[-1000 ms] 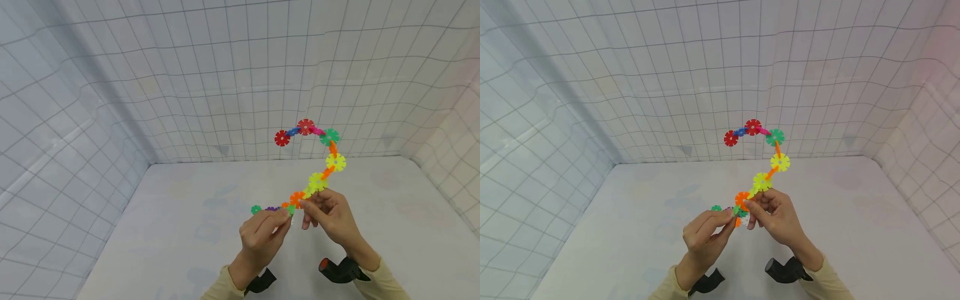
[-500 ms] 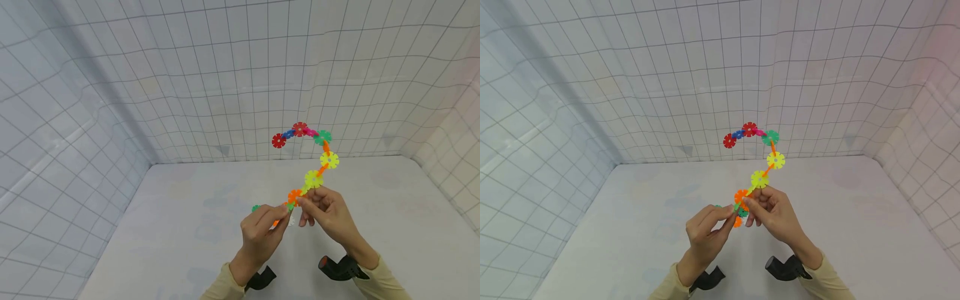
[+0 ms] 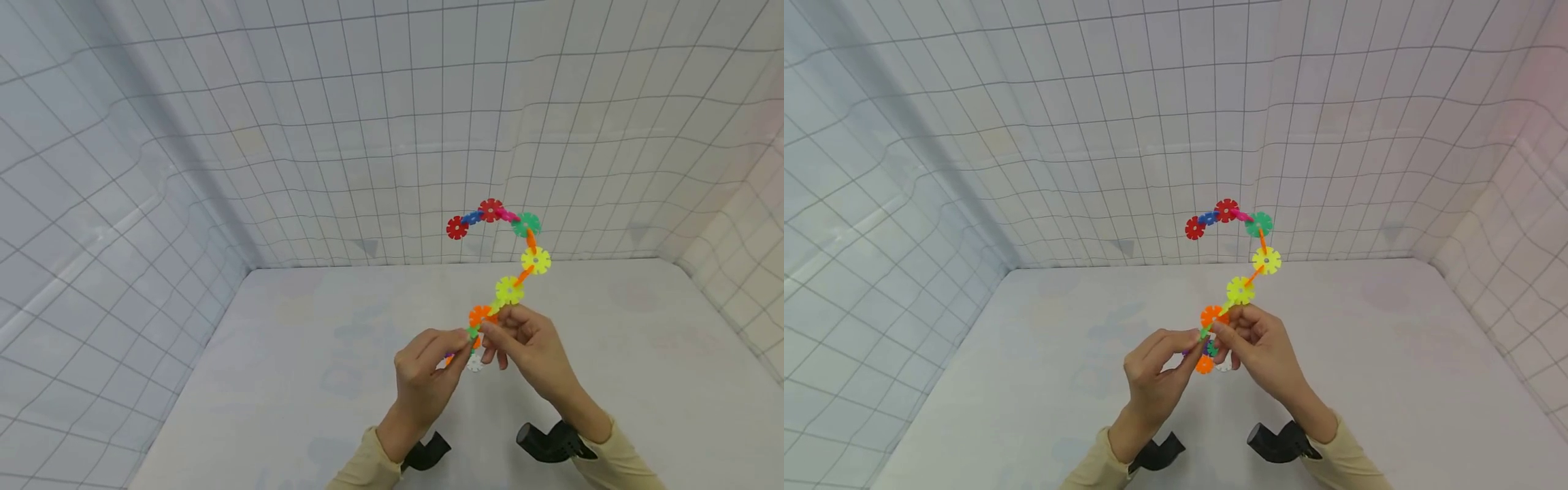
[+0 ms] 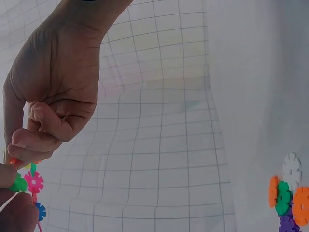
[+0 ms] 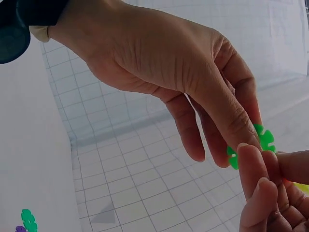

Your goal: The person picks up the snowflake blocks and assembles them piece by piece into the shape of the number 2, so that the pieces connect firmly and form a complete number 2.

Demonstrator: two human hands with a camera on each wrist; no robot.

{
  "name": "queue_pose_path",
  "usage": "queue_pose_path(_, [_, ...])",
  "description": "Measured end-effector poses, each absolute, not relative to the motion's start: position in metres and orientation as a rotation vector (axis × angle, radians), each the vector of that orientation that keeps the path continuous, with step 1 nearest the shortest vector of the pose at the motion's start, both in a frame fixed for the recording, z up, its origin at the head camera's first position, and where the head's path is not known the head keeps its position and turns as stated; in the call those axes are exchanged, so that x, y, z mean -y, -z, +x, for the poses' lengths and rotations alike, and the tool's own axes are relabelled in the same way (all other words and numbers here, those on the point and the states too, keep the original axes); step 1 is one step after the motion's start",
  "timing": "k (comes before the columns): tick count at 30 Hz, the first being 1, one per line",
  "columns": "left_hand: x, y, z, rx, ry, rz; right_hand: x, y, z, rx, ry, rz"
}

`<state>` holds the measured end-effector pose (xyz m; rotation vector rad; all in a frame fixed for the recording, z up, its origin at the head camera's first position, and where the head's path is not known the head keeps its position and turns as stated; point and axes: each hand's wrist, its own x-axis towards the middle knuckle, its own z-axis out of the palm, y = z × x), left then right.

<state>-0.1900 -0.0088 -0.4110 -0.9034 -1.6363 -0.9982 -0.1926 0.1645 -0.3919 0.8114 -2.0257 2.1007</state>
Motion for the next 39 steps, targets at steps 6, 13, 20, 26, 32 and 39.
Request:
queue_pose_path(6, [0.015,0.416,-0.202,1.739,0.997,-0.908,-0.168,0.391,-0.195,1.988,-2.057,0.784])
queue_pose_path(13, [0.043,0.434,-0.231,1.912,1.050,-0.719,-0.177,0.386,-0.200,1.949,-2.059,0.716])
queue_pose_path(20, [0.065,0.462,-0.246,2.461,1.036,-0.344,-0.181,0.382,-0.200,1.945,-2.060,0.702])
queue_pose_path(26, [0.072,0.484,-0.248,2.881,0.909,-0.242,-0.182,0.381,-0.197,1.927,-2.091,0.757])
queue_pose_path(32, [0.074,0.491,-0.250,2.926,0.784,-0.316,-0.184,0.379,-0.195,1.885,-2.168,0.931])
queue_pose_path(39, [0.078,0.489,-0.251,2.926,0.909,-0.329,-0.185,0.379,-0.193,1.952,-2.148,0.969])
